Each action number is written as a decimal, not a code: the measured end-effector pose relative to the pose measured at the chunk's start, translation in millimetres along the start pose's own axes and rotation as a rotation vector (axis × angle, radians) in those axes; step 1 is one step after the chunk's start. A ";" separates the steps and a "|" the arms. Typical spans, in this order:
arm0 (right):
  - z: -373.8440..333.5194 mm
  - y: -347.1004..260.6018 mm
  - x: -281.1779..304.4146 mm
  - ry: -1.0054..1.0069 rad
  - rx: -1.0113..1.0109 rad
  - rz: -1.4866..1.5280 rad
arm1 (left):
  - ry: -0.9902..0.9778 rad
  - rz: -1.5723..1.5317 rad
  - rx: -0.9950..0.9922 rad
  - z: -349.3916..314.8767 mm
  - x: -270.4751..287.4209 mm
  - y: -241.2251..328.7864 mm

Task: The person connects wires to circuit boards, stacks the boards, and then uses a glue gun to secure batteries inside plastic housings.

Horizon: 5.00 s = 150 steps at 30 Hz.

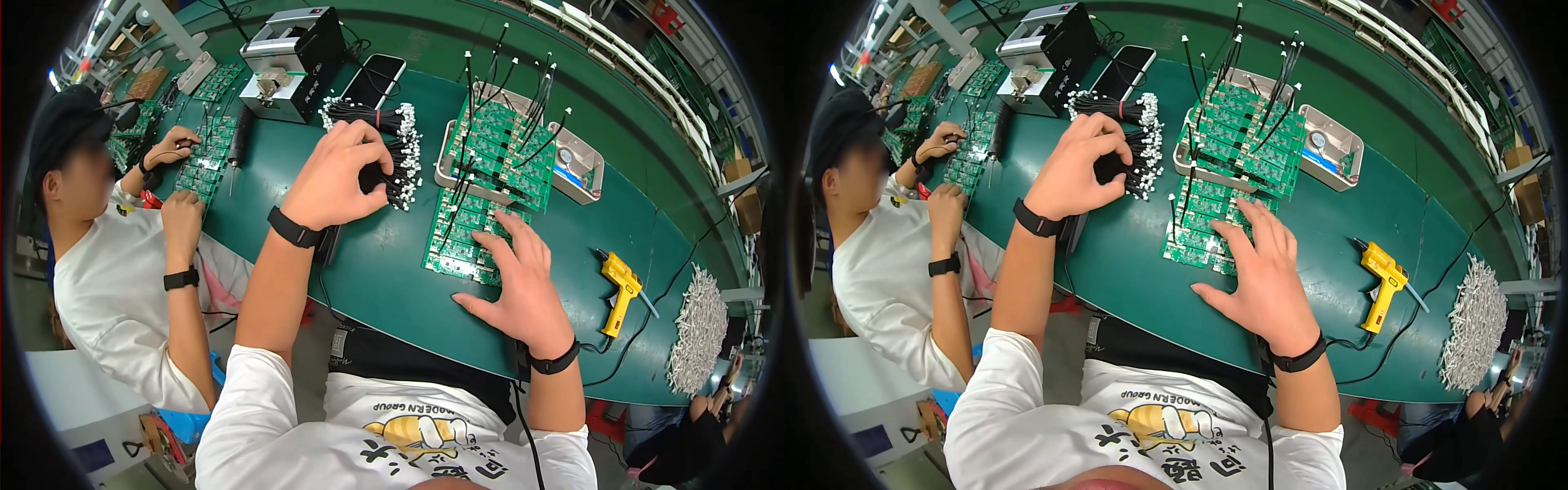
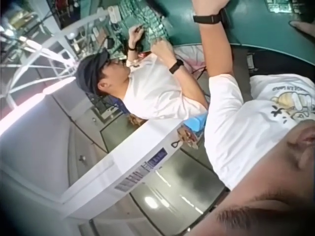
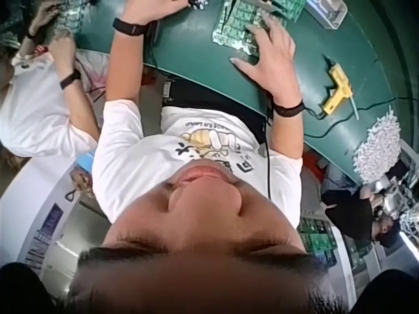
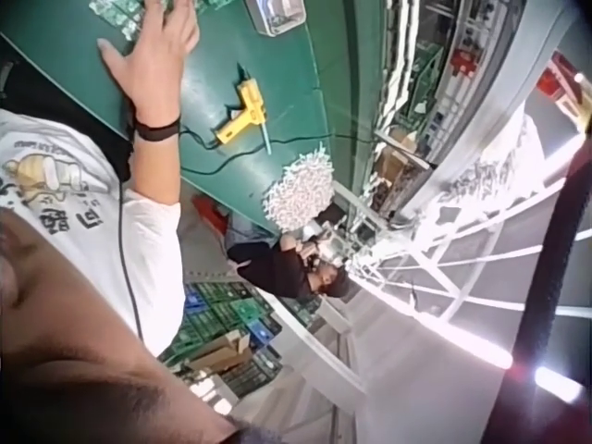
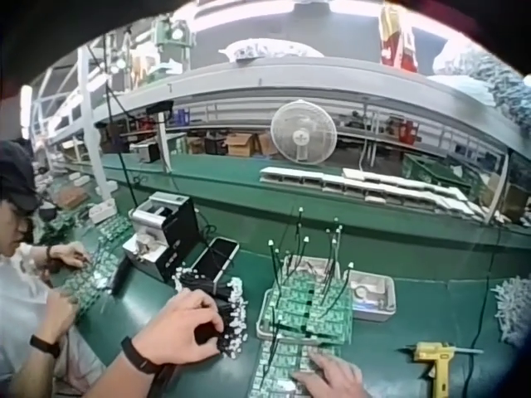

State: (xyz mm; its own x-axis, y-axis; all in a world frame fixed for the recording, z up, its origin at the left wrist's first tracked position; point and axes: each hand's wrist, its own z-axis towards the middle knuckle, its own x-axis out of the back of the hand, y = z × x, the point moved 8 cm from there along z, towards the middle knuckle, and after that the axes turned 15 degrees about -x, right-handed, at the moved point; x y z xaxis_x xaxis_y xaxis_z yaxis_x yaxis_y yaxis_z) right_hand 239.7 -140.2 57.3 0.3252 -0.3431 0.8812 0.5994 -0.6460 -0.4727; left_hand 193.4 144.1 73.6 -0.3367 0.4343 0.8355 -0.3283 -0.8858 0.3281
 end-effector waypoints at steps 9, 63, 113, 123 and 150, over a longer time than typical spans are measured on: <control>1.0 -0.6 0.4 0.013 0.000 0.025 | 0.118 0.039 -0.046 -5.8 12.5 -4.5; 12.8 12.5 29.5 0.363 -0.009 0.559 | -0.039 -0.556 -0.117 40.2 -41.4 60.6; 32.9 14.8 -1.6 0.162 0.061 0.318 | -0.179 -0.427 -0.005 41.1 -48.8 48.0; 35.2 17.5 -6.7 0.066 0.025 0.328 | -0.290 -0.380 -0.140 37.4 -64.1 56.9; 32.6 18.3 -6.2 0.089 0.015 0.330 | -0.233 -0.387 -0.201 32.6 -67.3 57.3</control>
State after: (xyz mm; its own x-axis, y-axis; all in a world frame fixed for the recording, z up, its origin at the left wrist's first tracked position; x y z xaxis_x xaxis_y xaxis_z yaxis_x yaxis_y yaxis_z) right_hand 272.5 -127.7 43.1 0.4383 -0.5907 0.6774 0.4832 -0.4806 -0.7318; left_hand 226.0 58.8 50.5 0.0420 0.6565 0.7532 -0.5619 -0.6078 0.5611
